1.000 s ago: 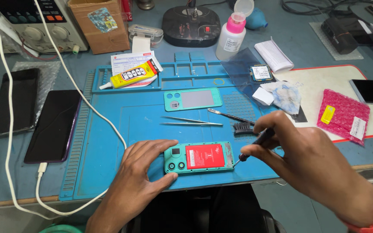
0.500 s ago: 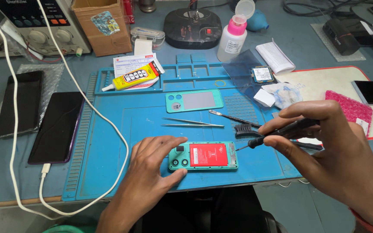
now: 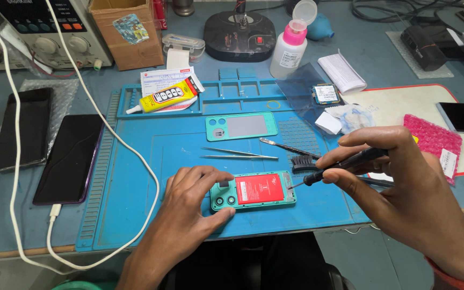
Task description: The person uses a screwdriver to unscrew screws from the back cover of a teal phone lying on a blue repair mat, working around the camera area and edges. They then place a small component into a clear plastic bag, wrap it in pink bubble wrap, and set the wrapped item aside on the bench.
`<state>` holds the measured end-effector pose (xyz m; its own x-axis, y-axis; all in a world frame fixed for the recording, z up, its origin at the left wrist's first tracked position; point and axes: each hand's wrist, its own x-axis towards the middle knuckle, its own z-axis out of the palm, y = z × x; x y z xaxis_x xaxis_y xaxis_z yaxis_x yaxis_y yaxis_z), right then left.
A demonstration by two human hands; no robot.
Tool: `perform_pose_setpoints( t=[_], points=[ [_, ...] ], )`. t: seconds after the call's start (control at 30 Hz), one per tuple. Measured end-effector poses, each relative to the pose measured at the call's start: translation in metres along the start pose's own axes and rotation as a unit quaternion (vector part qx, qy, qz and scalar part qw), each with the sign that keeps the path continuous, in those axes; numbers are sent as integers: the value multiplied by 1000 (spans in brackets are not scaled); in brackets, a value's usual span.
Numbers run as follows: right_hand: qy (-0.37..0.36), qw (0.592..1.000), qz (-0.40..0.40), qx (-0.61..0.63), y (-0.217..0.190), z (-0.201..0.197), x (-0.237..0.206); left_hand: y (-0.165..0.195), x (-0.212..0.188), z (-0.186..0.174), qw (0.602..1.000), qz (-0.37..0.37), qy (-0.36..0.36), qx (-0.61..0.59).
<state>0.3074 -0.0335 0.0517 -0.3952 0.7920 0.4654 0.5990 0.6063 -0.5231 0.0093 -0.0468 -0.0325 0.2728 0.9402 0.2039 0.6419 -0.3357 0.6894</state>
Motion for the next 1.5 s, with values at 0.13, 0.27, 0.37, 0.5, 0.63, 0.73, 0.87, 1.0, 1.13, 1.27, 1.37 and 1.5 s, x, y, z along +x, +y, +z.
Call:
perform_pose_setpoints(
  t=[0.13, 0.27, 0.37, 0.5, 0.63, 0.73, 0.87, 1.0, 1.13, 1.27, 1.37, 1.5],
  points=[
    [-2, 1000, -1, 8, 0, -1, 0, 3, 4, 5, 999, 35, 25, 13],
    [-2, 1000, 8, 14, 1, 0, -1, 11, 14, 16, 996, 69, 39, 32],
    [-2, 999, 8, 35, 3, 2, -2, 16, 20, 16, 993, 100, 49, 37],
    [-3, 999, 15, 35, 5, 3, -3, 12, 33, 4, 992, 104, 55, 47],
    [-2, 999, 15, 52, 5, 7, -3, -5, 64, -8, 989, 65, 63, 116],
    [-4, 998, 18, 64, 5, 9, -3, -18, 90, -8, 979, 57, 68, 181],
    [-3, 998, 15, 66, 5, 9, -4, -32, 114, -2, 976, 45, 59, 202],
    [-2, 998, 20, 60, 6, 8, -5, -39, 117, 0, 983, 18, 39, 179],
    [-5, 998, 14, 58, 7, 11, -4, -37, 117, -1, 980, 26, 42, 191],
    [-3, 998, 8, 57, 7, 14, -3, -35, 120, -4, 981, 19, 18, 191],
    [-3, 999, 8, 50, 7, 15, -3, -36, 123, -4, 983, 1, -2, 186],
    [-8, 998, 12, 56, 8, 13, -3, -41, 123, -1, 981, 14, 2, 192]
  ],
)
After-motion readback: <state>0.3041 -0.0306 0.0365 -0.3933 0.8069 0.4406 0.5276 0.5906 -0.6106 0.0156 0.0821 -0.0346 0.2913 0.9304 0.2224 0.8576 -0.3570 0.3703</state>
